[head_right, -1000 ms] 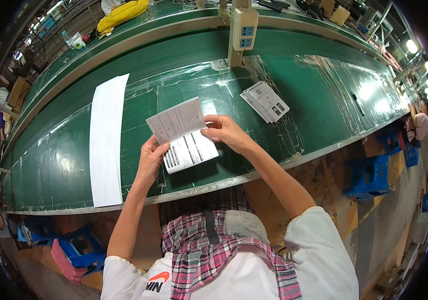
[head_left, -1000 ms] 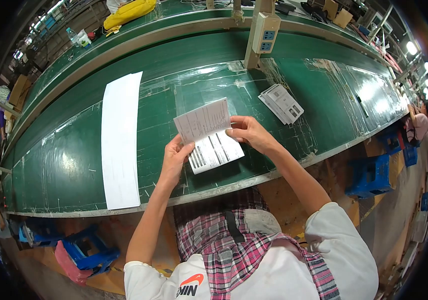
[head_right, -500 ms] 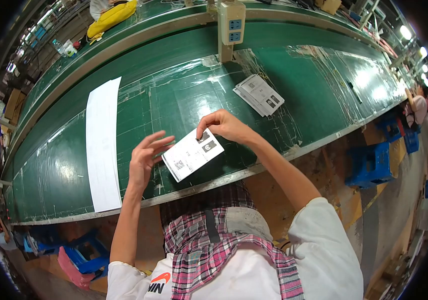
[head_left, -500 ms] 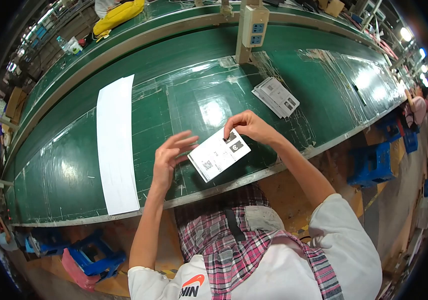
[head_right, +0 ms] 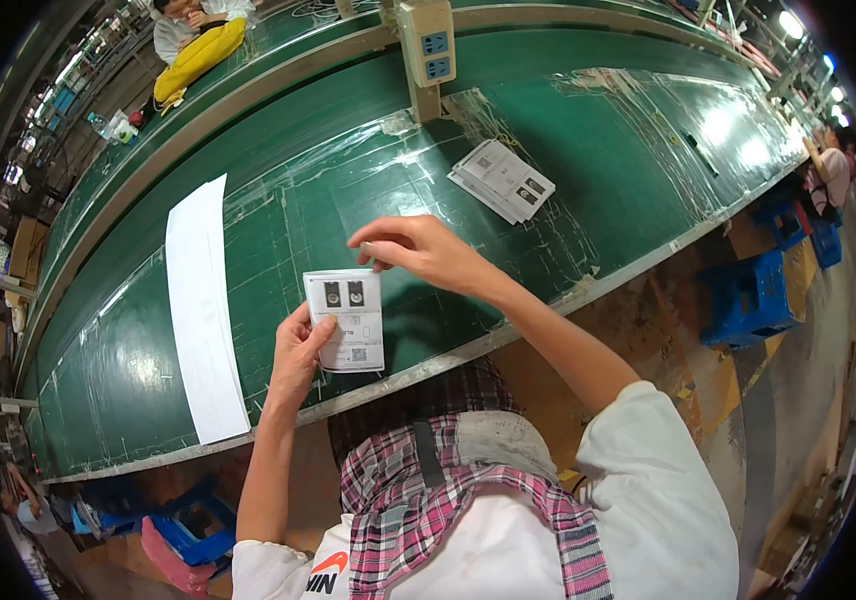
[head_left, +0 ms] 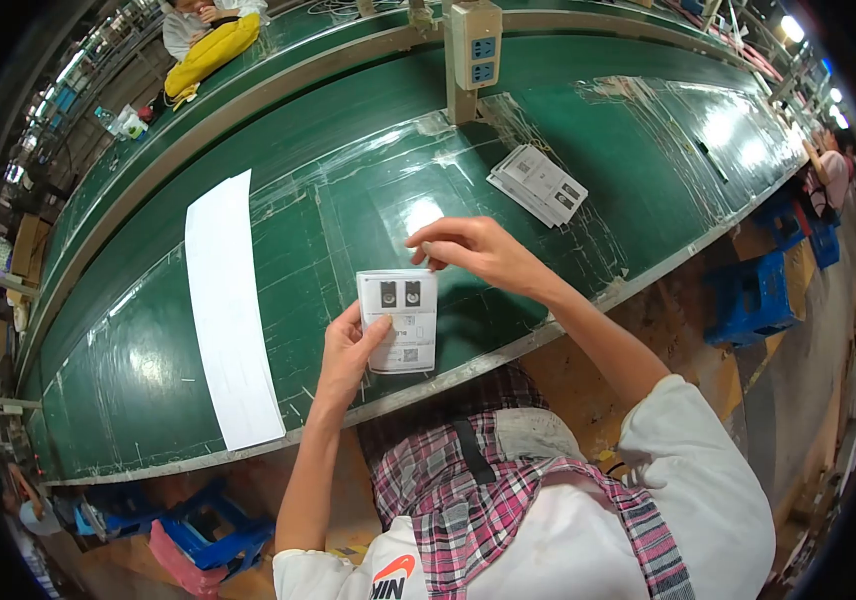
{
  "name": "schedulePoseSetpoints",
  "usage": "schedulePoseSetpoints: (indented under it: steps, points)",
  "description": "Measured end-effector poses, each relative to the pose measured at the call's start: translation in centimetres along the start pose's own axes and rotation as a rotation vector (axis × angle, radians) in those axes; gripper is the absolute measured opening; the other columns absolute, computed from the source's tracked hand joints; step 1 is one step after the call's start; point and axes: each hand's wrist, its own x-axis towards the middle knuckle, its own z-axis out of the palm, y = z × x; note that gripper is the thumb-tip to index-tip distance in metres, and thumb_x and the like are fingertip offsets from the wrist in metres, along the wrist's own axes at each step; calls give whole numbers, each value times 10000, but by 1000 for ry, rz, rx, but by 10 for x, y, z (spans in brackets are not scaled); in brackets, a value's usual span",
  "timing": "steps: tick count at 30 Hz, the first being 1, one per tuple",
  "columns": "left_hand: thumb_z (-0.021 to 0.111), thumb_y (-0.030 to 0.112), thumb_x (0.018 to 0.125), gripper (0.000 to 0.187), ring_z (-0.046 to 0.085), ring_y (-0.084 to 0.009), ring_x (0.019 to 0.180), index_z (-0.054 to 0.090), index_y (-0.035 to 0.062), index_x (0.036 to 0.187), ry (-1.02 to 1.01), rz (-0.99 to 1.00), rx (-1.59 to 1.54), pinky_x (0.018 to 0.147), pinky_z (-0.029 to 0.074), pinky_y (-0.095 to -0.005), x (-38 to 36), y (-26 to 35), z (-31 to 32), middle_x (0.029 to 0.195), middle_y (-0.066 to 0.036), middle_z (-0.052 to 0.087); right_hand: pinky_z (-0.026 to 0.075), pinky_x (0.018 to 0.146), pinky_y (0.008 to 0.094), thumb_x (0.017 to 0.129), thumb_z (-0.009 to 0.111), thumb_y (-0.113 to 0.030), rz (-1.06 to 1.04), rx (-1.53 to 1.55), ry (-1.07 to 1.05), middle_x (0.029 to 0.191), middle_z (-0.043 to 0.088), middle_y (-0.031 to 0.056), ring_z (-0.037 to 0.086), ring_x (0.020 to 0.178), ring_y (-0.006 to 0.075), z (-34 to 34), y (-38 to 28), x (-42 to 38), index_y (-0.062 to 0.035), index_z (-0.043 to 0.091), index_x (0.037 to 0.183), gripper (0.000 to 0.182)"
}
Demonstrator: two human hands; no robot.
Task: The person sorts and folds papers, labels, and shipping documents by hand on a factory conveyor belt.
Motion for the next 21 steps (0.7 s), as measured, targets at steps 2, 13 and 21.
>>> schedulePoseSetpoints:
  steps: [2,13,21]
  points:
    - [642,157,996,349,672,-125,960,595,-24,1291,32,23,-36,847,554,-282,-5,-1,3,1123,-90,706,541,841,298,937,635,-101,-70,-99,52,1024,718,89,677,926,154,4,3,-15,-28,657,1257,328]
    - [631,186,1010,386,636,-131,1065,567,-18,1331,4,65,-25,927,507,-292,-15,-4,17,1205,-92,678,559,735,291,895,719,-133,-33,-64,81,872,730,85,695,784,147,22,4,-29,-53,674,1221,339]
    - [622,194,1016,392,636,-134,1070,559,-20,1338,-7,87,-33,929,505,-294,-20,-8,18,1210,-93,676,541,659,257,896,713,-109,-35,-50,108,805,717,61,671,716,108,26,2,-31,-31,706,1142,258]
